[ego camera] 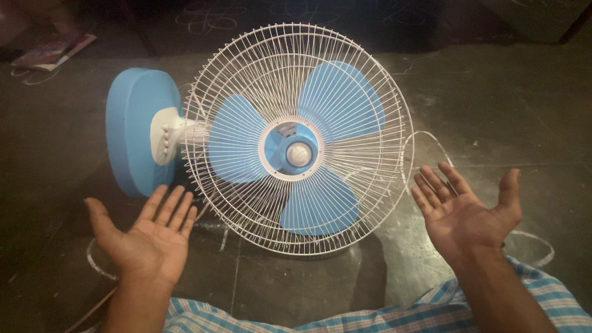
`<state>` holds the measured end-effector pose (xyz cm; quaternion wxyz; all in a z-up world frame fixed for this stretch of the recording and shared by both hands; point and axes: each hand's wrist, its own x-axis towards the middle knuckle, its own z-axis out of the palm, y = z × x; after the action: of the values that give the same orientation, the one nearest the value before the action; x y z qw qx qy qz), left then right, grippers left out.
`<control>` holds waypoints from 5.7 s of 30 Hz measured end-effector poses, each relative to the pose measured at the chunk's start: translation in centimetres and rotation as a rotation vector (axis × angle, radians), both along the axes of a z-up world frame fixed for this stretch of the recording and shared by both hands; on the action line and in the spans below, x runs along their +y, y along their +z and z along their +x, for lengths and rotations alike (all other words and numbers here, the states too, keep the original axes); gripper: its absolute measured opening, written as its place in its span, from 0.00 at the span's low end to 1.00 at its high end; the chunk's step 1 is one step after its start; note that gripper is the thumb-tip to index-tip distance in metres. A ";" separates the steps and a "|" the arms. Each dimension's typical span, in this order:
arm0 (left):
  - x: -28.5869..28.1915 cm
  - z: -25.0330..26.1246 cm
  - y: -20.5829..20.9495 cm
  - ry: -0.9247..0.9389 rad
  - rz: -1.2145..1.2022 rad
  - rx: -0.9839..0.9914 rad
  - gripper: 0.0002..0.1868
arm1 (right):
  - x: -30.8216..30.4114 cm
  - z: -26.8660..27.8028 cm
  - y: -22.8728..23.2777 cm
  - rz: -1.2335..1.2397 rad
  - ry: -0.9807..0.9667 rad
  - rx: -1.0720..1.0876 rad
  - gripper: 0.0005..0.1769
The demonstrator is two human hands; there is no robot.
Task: The person removes the front grille of a blue and white electric fan, then unscrews the central hub nut to detach the fan blades. The blades and hub nut are placed on the floor, leaving the motor housing exposed.
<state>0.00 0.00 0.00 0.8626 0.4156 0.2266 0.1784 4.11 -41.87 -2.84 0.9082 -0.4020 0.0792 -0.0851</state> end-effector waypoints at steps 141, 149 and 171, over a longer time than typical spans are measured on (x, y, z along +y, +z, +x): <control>-8.6 -1.6 -6.0 -0.196 0.333 0.161 0.29 | -3.9 -2.8 2.3 -0.640 0.001 0.022 0.37; -11.9 -2.2 -4.6 -0.295 0.418 0.097 0.30 | -6.8 -4.8 2.8 -0.527 -0.070 0.016 0.38; -26.2 3.4 2.4 -0.447 0.712 -0.156 0.43 | -20.5 -6.9 2.8 -0.404 -0.257 -0.158 0.44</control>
<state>3.45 -26.19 2.36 0.6974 0.7115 -0.0108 0.0851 -2.78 -62.41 -0.09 0.7947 -0.5539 0.0397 -0.2453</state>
